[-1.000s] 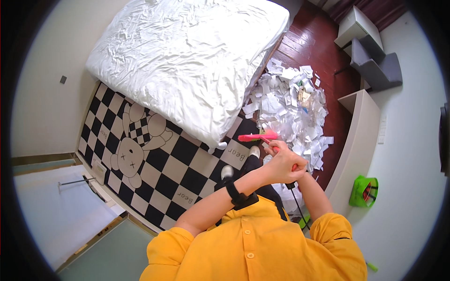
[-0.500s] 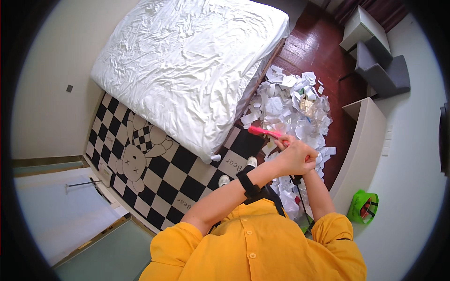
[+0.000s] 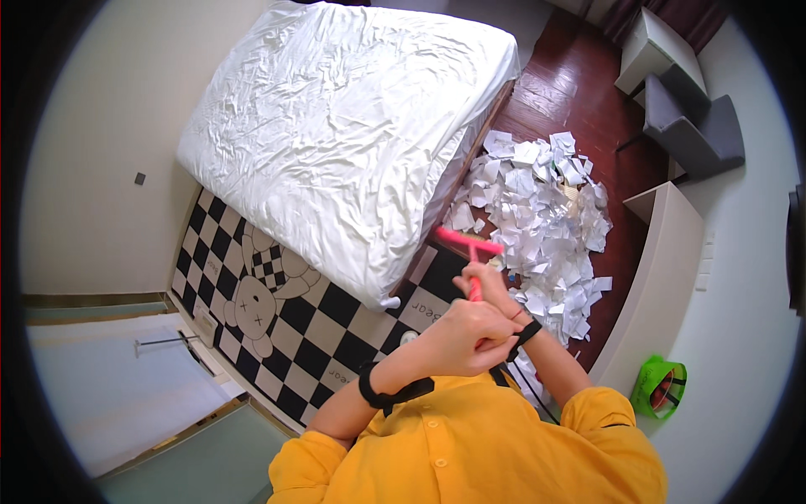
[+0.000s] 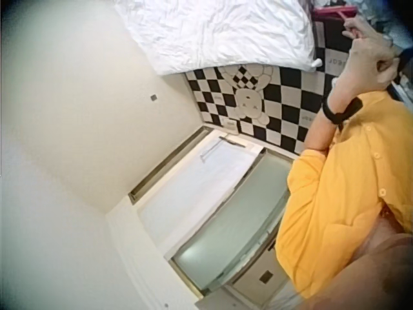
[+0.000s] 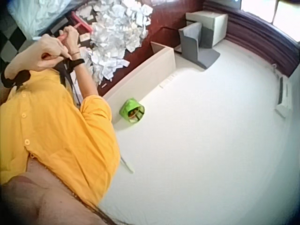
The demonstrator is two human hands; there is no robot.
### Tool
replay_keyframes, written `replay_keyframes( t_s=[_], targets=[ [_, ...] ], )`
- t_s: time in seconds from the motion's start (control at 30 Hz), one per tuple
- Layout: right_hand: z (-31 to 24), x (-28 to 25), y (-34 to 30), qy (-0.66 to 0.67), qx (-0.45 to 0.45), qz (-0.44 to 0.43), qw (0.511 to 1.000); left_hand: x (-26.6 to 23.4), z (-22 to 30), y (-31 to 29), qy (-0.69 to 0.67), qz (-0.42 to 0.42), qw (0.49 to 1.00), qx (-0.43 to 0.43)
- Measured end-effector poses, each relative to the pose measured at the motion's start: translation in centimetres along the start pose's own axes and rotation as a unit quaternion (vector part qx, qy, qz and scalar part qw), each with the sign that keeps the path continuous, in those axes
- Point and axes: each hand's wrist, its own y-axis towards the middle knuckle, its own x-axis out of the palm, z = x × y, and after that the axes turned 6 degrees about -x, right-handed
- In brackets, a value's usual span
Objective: Sweeping paper scraps and debris into a pile on the floor using a small broom.
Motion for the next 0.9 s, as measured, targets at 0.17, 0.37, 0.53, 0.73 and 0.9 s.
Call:
replay_keyframes(
  t_s=[0.17,0.37,0.53,0.73,0.9],
  targets=[
    [3.4,2.4,2.0,-0.018,-0.011,-0.142,0.99,-0.2,-2.9,0.1,0.017,0.036,0.999,-0.029],
    [9.3,-1.6,5.9,-0.183,0.018,-0.08,0.98,1.0,-8.0,1.9,0.057,0.031,0.997,-0.04],
    [8.0,-7.2,6.3,-0.198,-0.031,0.018,0.98,1.1,-5.9,3.7,0.035,0.011,0.998,0.051],
    [0.6,-10.5,2.1,-0.205,0.022,0.078,0.975,-2.6,1.8,4.4,-0.039,-0.108,0.991,0.063],
    [-3.2,-9.5,-4.4,-0.15,0.105,0.078,0.98,-3.7,3.6,6.6,-0.081,-0.269,0.958,0.056]
  ],
)
